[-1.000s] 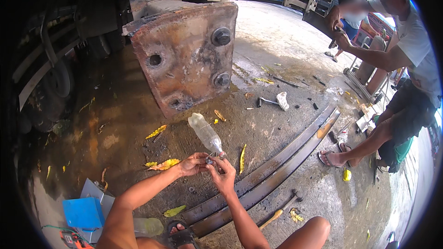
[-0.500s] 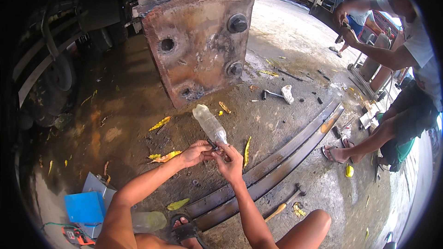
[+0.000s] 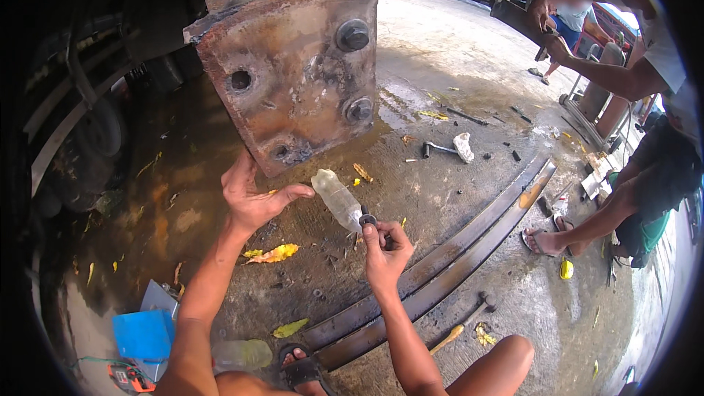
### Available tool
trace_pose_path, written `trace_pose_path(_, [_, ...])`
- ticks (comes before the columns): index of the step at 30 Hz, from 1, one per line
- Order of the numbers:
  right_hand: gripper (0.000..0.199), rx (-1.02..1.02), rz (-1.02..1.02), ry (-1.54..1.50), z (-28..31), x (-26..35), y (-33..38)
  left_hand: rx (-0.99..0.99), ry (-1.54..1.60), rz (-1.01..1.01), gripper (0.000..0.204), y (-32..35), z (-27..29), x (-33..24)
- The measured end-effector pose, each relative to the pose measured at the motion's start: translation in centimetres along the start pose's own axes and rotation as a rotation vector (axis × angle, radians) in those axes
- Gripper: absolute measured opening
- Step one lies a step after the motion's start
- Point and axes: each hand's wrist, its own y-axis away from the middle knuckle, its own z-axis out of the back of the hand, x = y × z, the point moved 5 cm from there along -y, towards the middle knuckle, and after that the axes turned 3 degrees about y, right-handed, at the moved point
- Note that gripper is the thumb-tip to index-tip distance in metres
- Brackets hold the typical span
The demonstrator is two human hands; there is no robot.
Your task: The person is assembling a metal part by inserting bolts and nuts into a rusty metal plate. They repeatedly insert and remove bolts, adjusting their position and orientation while sitting on the ground.
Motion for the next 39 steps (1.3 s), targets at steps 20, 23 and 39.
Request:
trace_pose_path(20, [0.033, 0.227, 0.769, -0.022, -7.0, 21.3, -7.0, -0.308, 0.666, 0.294, 0.044, 0.7, -3.2, -3.4])
trace_pose_path(23, [0.032, 0.312, 0.579, -0.162, -8.0, 20.4, -8.7, -0.34, 0.685, 0.376, 0.045, 1.0, -4.0, -3.3])
trace_pose_path(39, [0.042, 0.359, 0.387, -0.588, -7.8, 18.2, -9.9, -0.332, 0.581, 0.302, 0.05, 0.4, -3.5, -3.7])
